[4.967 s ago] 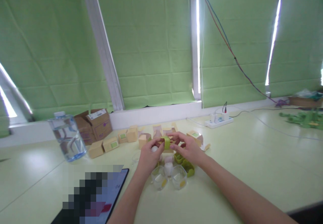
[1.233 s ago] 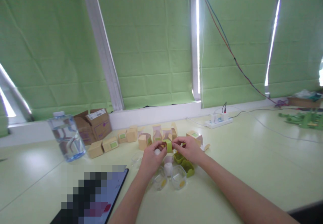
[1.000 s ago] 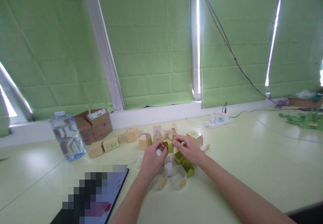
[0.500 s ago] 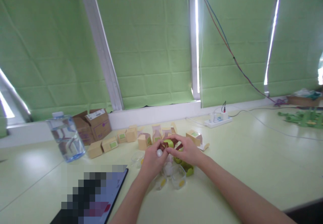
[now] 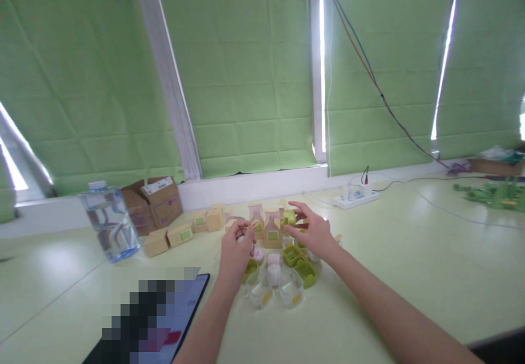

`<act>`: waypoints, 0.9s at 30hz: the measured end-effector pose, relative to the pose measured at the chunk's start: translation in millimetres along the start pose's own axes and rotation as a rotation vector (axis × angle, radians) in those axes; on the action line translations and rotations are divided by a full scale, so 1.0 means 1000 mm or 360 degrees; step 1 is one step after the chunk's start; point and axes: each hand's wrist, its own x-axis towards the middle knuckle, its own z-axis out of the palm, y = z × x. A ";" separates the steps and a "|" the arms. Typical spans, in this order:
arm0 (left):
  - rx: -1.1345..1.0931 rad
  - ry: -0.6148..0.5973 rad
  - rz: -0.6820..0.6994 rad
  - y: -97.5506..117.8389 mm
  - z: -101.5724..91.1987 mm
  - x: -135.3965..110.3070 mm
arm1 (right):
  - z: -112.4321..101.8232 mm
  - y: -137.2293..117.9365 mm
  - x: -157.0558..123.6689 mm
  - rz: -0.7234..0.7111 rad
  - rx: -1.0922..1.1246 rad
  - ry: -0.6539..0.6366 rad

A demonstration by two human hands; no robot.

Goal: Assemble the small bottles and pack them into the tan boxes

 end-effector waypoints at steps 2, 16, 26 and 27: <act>-0.0141 0.0029 -0.0052 0.000 0.000 0.001 | 0.007 -0.003 -0.004 -0.0091 0.0029 -0.0159; -0.0195 -0.0028 -0.0118 0.000 0.002 0.000 | 0.020 -0.009 -0.011 0.0002 -0.0643 -0.0450; -0.0193 -0.0062 -0.0120 0.002 0.003 -0.001 | 0.034 0.000 -0.009 0.0068 -0.0754 -0.0332; -0.0199 -0.0066 -0.0118 0.002 0.004 -0.001 | 0.034 0.001 -0.008 0.0056 -0.0756 -0.0322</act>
